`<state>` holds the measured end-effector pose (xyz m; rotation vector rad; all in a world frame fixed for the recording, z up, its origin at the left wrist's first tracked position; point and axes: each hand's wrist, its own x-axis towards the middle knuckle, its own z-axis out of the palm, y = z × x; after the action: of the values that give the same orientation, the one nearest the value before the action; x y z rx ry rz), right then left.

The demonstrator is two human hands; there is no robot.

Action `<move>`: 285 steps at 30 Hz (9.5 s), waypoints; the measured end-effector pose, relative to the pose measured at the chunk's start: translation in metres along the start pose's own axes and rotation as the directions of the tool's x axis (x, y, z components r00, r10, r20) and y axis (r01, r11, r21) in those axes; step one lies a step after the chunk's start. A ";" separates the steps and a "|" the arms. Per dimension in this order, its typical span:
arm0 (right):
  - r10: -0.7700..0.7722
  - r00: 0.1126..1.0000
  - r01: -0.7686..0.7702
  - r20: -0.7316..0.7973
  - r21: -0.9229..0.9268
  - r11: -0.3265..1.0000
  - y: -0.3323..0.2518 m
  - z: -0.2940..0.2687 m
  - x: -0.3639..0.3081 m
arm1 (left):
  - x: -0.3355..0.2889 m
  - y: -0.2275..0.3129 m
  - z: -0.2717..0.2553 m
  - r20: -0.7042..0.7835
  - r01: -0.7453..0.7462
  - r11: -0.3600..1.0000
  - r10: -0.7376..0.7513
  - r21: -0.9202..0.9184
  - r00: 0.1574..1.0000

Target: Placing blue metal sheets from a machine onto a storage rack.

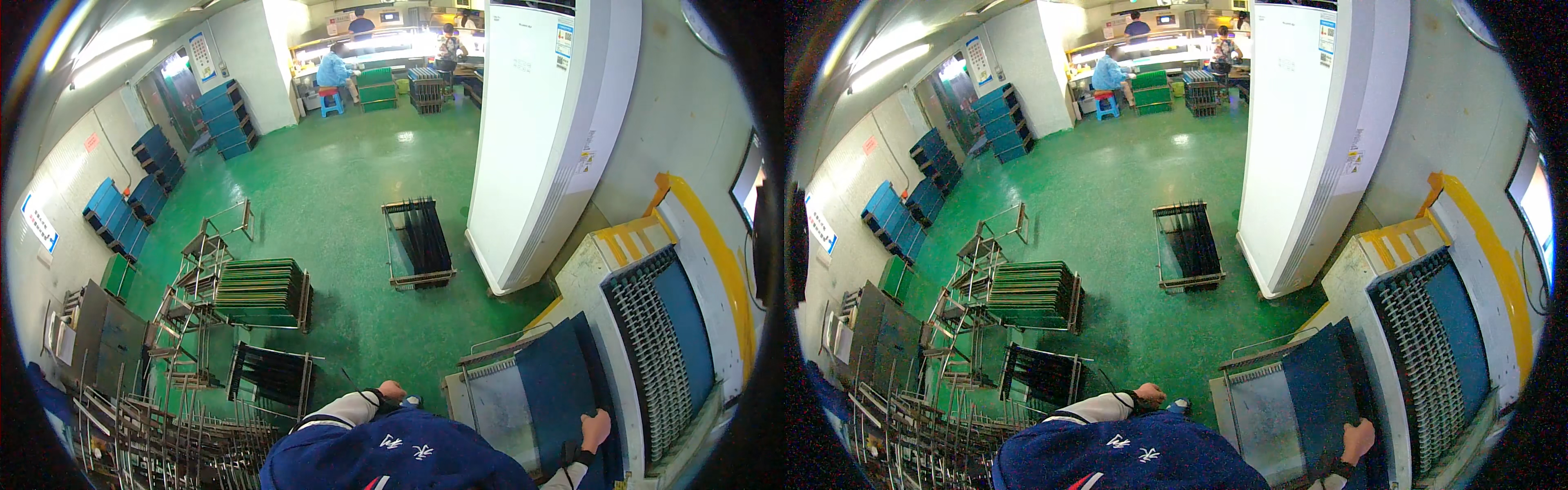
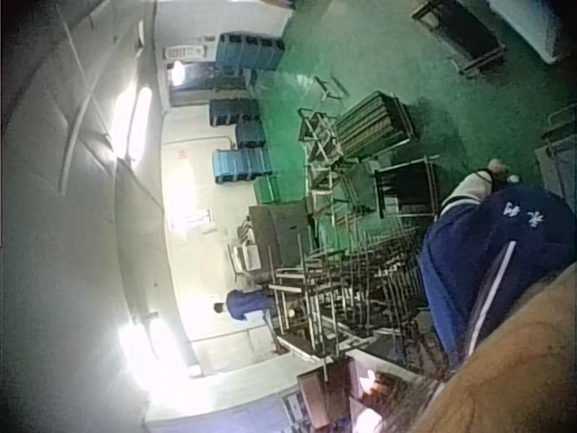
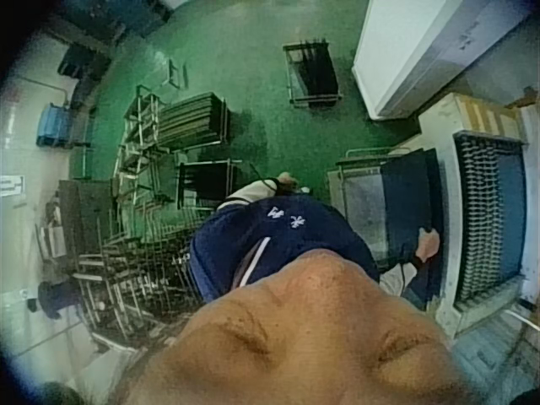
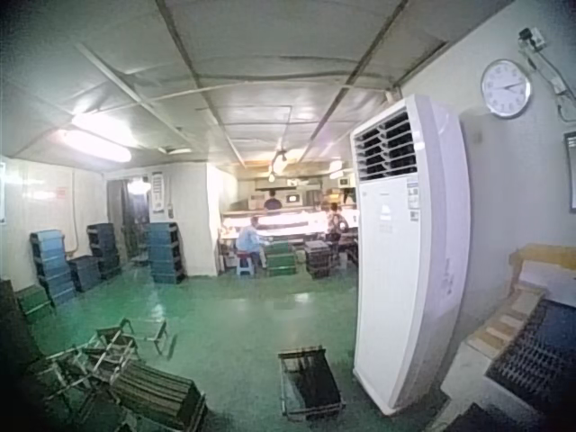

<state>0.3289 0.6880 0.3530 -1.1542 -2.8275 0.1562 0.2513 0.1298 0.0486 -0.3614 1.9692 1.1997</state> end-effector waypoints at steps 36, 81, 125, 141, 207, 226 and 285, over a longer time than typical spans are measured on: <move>-0.007 1.000 0.007 -0.007 0.006 1.000 -0.002 -0.003 -0.002 | 0.000 0.001 0.002 -0.007 0.009 1.000 -0.009 -0.018 1.000; 0.000 0.999 0.000 -0.039 -0.009 1.000 0.006 0.005 -0.001 | 0.000 0.007 0.003 -0.008 -0.007 0.993 0.008 0.116 1.000; -0.182 0.973 0.185 -0.141 0.009 0.983 0.012 -0.129 -0.012 | -0.034 0.064 -0.003 0.264 0.077 0.979 -0.025 -0.191 0.964; 0.414 0.909 0.043 0.054 0.974 -0.221 0.105 -0.159 -0.027 | -0.038 0.096 0.006 0.275 -0.057 0.997 0.038 0.061 0.961; -0.052 0.997 0.053 -0.058 0.027 0.998 0.012 0.001 0.014 | -0.003 0.004 -0.034 0.293 -0.407 0.893 0.344 0.192 0.892; -0.029 0.934 0.054 -0.356 0.058 0.997 -0.012 0.005 -0.060 | -0.028 0.064 -0.022 0.240 -0.174 0.931 0.097 0.322 0.966; 0.361 0.845 -0.342 -0.394 0.121 0.932 0.080 -0.011 -0.119 | -0.013 0.055 -0.018 0.346 -0.408 0.705 0.240 0.580 0.907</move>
<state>0.4702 0.6617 0.3493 -1.4856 -2.2196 -0.0030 0.2191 0.1409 0.0966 0.4994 2.1249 0.6397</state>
